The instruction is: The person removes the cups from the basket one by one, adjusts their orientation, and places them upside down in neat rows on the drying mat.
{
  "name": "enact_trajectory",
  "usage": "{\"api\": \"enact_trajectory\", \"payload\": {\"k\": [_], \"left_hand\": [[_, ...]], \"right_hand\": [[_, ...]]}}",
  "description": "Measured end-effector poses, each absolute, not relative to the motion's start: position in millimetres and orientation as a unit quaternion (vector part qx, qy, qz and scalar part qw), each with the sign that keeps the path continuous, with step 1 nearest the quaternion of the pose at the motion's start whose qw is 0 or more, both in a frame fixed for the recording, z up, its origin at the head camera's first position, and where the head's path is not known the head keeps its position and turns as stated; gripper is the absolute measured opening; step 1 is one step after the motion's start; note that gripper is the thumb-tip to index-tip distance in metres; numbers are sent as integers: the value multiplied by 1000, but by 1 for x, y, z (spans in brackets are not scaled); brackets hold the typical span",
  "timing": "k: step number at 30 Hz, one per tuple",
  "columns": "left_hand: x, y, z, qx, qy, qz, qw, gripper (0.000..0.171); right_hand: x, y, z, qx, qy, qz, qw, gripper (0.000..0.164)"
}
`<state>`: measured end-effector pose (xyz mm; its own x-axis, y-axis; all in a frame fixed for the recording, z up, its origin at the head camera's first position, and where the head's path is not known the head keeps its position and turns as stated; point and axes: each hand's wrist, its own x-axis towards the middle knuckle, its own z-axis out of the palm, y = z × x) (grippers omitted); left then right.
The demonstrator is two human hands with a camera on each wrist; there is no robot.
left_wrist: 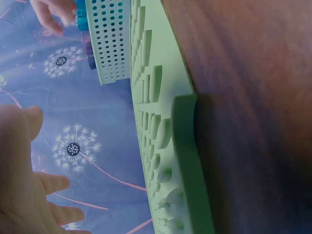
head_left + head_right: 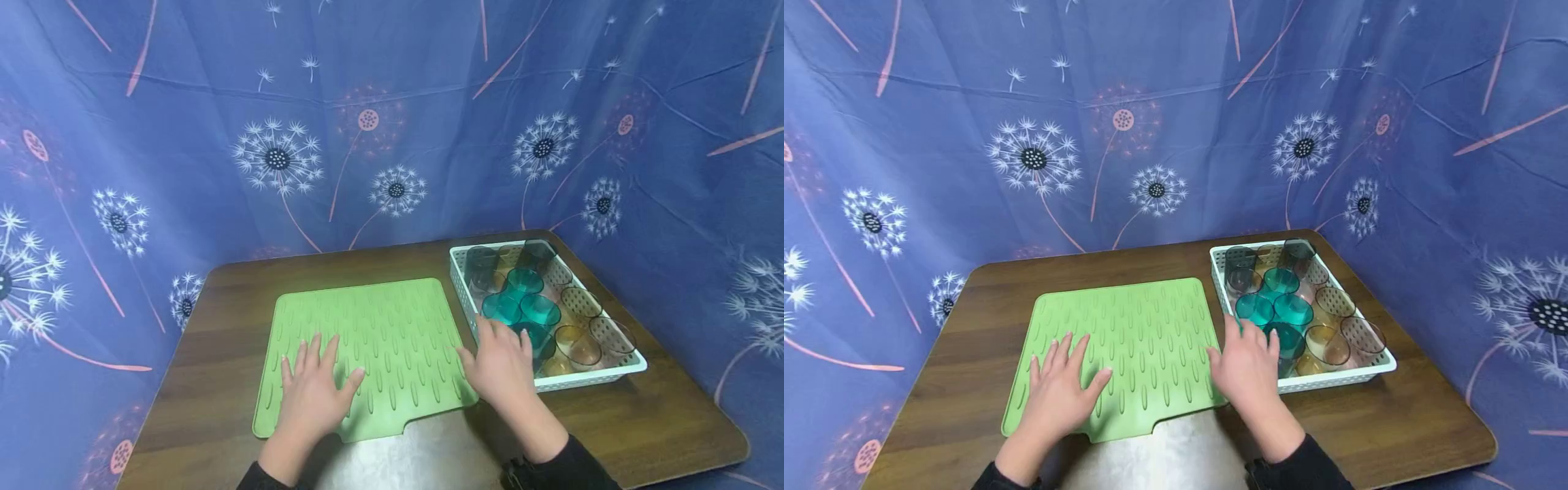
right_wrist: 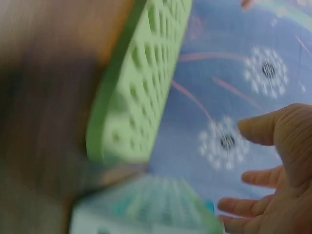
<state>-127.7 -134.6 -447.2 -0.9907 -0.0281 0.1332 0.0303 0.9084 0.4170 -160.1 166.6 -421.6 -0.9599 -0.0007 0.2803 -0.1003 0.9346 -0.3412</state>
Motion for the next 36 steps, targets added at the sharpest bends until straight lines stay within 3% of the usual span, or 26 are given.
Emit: {"api": "enact_trajectory", "payload": {"k": [6,18,24,31,36], "left_hand": [[-133,-138,-446,3,-976,-209,63,83],[-136,-139,-451,6,-975,-214,68,81],[-137,-140,-452,7,-974,-215,71,80],[-137,-141,-454,9,-974,-213,72,81],[-138,-142,-455,12,-974,-213,78,80]], "right_hand": [[-159,202,-407,-22,-973,161,162,58],[-163,231,-403,-47,-991,113,49,45],[-164,227,-406,-10,-993,107,50,27],[-166,226,-408,-1,-993,107,46,20],[-164,224,-402,4,-991,107,76,19]]}}
